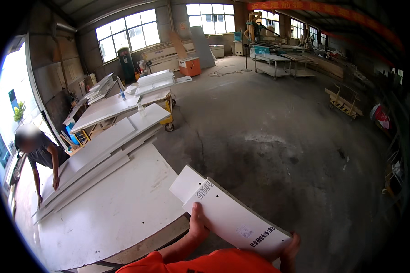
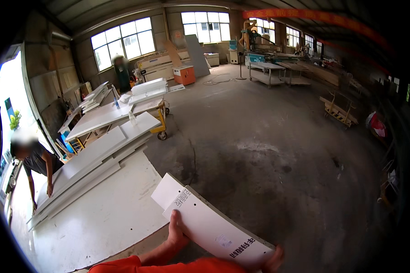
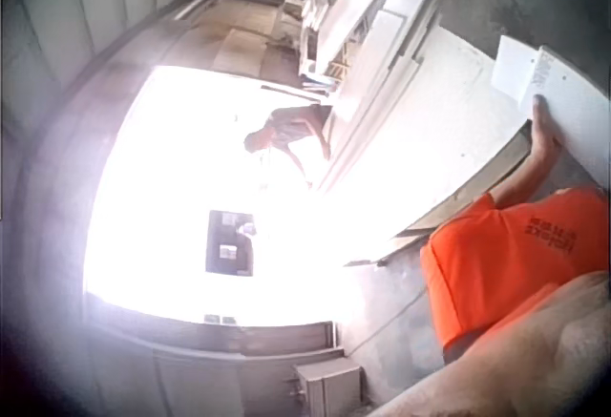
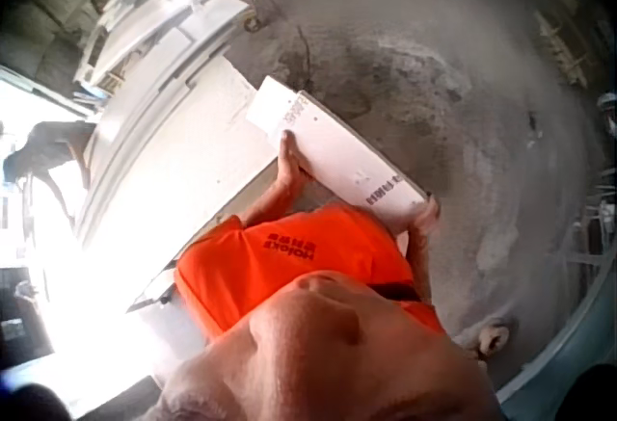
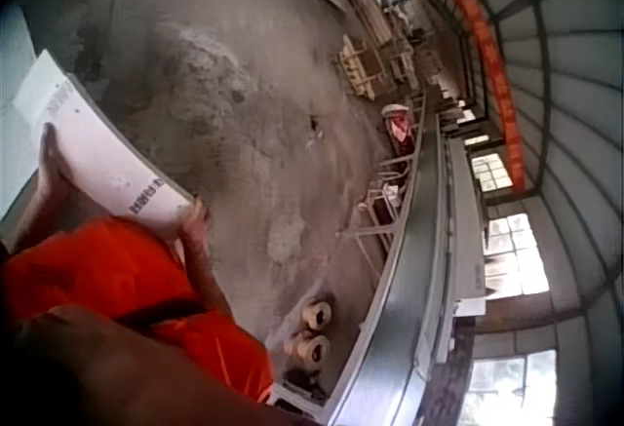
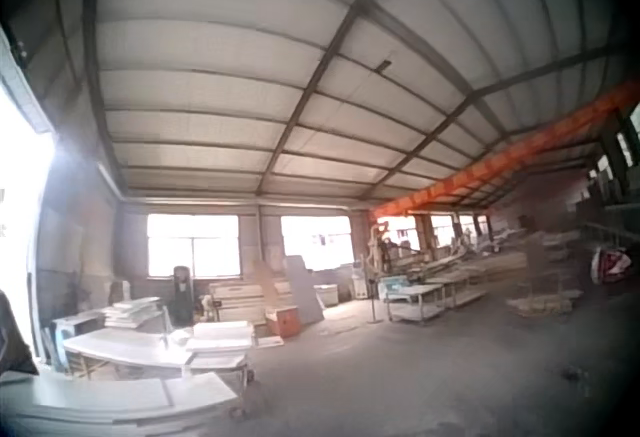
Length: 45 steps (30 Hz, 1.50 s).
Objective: The person wipes white rectangular panels with a cloth on a table, then carries them to a machine. They place the panels on the machine bed, operate the controls, and use a tool to adjust the panels before removing them and returning to the table.
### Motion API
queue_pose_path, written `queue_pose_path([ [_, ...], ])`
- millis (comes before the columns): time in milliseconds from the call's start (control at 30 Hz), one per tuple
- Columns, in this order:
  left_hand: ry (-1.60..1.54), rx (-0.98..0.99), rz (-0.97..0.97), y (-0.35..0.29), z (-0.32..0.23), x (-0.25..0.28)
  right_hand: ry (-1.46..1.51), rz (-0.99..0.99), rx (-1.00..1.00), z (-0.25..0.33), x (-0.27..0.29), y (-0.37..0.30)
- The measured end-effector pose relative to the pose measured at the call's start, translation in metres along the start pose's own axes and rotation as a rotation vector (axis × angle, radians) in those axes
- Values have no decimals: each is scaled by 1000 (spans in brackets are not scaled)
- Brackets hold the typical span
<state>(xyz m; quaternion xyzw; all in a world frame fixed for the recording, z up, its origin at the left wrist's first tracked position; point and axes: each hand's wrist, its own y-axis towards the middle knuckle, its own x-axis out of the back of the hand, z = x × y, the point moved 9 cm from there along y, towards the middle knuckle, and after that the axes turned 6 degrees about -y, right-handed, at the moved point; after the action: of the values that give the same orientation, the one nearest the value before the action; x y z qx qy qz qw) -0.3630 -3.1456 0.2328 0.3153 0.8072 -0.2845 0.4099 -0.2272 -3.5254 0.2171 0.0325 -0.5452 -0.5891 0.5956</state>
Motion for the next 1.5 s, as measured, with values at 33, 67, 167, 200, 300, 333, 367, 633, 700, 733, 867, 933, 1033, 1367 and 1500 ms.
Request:
queue_pose_path([
  [33,-16,-15,-11,34,0,-14,-24,-44,46,-34,-36,33],
  [67,-36,-41,-85,63,-4,-8,-24,-70,90,-52,-71,63],
  [167,-96,-126,-245,123,-23,-25,152,263,-288,-49,-148,191],
  [200,-104,-130,-245,154,-21,-11,224,330,-401,-53,-174,225],
  [300,-169,-214,-292,248,-16,16,575,370,-651,-90,-294,303],
  [333,-187,-219,-322,286,-11,21,576,383,-607,-108,-342,331],
  [367,-200,-214,-353,318,-3,25,572,392,-574,-132,-384,348],
  [633,-88,-210,-309,670,-72,-108,482,351,-562,-167,-582,603],
  [700,-56,-207,-262,764,-85,-123,516,351,-650,-164,-614,652],
  [733,-45,-194,-205,819,-87,-136,585,275,-738,-191,-648,659],
  [867,32,-137,-206,994,-84,-170,834,155,-965,-254,-790,722],
  [933,-50,-116,-226,1068,-89,-180,800,165,-893,-260,-841,789],
  [1033,-70,-182,-263,1164,-110,-192,715,193,-698,-258,-940,908],
  [1367,-313,-398,-603,1418,-178,-145,731,722,-417,-174,-1289,1228],
  [1500,-360,-402,-715,1572,-232,-168,865,686,-581,-154,-1439,1332],
])
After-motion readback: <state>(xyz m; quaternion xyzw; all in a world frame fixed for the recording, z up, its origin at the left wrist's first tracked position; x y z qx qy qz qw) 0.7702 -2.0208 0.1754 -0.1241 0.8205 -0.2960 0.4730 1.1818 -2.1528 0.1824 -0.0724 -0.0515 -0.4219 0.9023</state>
